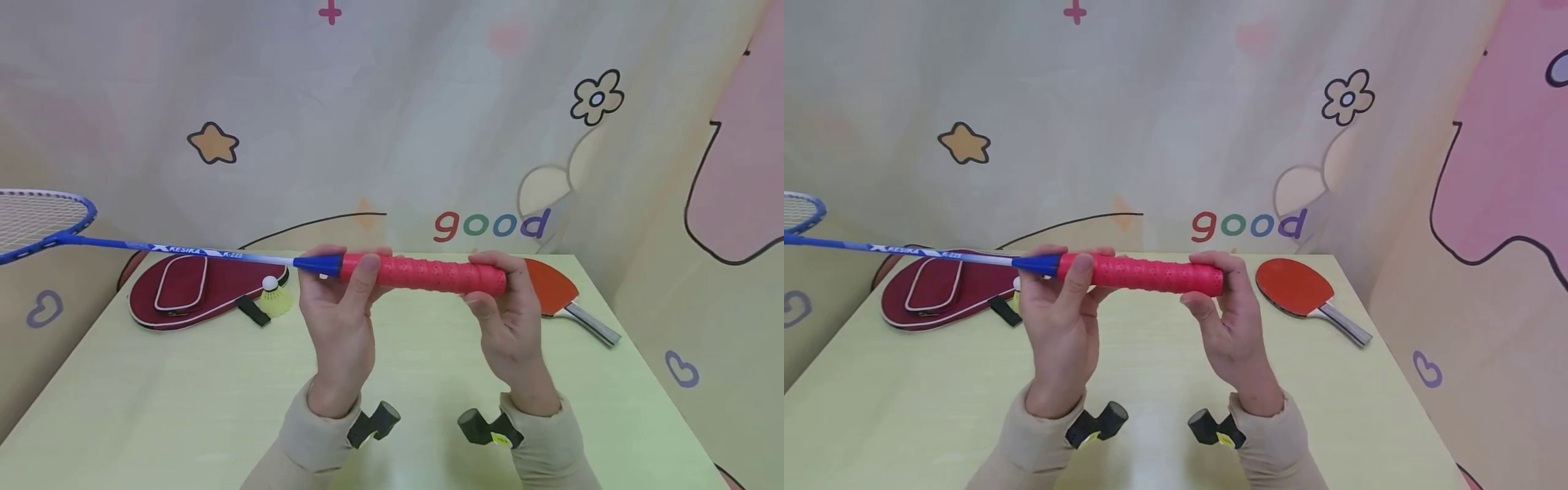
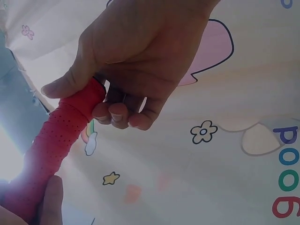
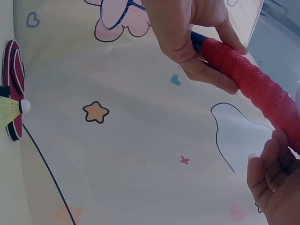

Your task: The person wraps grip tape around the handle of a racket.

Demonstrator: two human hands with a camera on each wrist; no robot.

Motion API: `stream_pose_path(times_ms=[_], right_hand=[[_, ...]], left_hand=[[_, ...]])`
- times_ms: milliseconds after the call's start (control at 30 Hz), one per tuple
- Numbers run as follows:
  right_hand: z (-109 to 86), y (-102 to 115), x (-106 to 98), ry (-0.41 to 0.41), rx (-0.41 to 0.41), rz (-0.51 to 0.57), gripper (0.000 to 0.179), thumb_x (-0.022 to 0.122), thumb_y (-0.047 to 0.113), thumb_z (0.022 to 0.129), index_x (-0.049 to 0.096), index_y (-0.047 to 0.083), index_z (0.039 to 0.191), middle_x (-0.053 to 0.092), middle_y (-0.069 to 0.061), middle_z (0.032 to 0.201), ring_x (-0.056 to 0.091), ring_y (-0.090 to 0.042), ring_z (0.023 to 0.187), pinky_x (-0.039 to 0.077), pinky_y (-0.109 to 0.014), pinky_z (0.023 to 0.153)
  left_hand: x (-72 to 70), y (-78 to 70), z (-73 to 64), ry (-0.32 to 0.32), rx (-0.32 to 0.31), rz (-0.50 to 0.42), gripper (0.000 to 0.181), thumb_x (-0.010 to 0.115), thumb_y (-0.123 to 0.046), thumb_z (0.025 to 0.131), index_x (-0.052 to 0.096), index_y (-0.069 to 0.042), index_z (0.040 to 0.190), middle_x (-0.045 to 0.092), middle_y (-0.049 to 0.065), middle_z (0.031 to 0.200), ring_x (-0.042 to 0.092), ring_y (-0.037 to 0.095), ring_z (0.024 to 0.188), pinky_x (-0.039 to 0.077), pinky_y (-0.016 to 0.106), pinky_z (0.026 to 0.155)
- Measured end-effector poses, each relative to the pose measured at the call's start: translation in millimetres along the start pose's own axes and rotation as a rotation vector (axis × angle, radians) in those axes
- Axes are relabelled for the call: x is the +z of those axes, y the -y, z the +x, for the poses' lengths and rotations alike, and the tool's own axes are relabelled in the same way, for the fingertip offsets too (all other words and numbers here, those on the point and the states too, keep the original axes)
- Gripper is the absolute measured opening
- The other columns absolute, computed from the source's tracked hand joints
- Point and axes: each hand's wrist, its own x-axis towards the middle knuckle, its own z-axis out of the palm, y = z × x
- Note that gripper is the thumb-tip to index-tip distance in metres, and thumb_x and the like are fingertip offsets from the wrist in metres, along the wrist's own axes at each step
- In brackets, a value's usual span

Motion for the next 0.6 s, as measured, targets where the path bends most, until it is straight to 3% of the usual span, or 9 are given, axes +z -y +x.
stream_pose_path(times_ms=[167,267,433,600], right_hand=[[-2.3,1.0,-5.0,0.051,0.03,-0.031,0.06,0.064,0.033,0.093,0.042,-0.013,0.124,0.053,-0.006,0.118,0.05,-0.025,0.108,0.054,-0.021,0.077],[-5.6,3.5,-13.2,0.104,0.071,-0.072,0.05,0.063,0.02,0.094,0.042,-0.011,0.127,0.053,-0.006,0.117,0.05,-0.024,0.108,0.054,-0.02,0.077],[-15.8,12.3,-41.5,0.174,0.17,-0.252,0.041,0.061,-0.004,0.092,0.045,-0.004,0.13,0.052,-0.004,0.119,0.052,-0.019,0.107,0.053,-0.018,0.076],[-40.9,9.4,-72.2,0.236,0.253,-0.375,0.043,0.061,-0.011,0.089,0.047,-0.001,0.129,0.051,-0.001,0.119,0.052,-0.016,0.104,0.052,-0.016,0.074]], left_hand=[[-2.1,-0.1,-3.5,-0.01,-0.041,0.004,0.035,0.064,-0.004,0.093,0.039,-0.007,0.116,0.059,0.02,0.109,0.066,0.033,0.101,0.055,0.046,0.084],[-6.7,-0.1,-7.6,0.0,-0.134,0.008,0.03,0.061,-0.007,0.096,0.04,-0.006,0.116,0.06,0.02,0.113,0.063,0.034,0.107,0.054,0.046,0.086],[-20.5,-1.9,-19.3,0.065,-0.4,0.068,0.026,0.048,-0.02,0.103,0.047,-0.001,0.121,0.056,0.016,0.121,0.06,0.033,0.114,0.052,0.046,0.09],[-37.0,6.9,-44.6,0.132,-0.695,0.094,0.034,0.041,-0.023,0.106,0.052,0.003,0.126,0.059,0.017,0.124,0.062,0.036,0.113,0.052,0.046,0.091]])
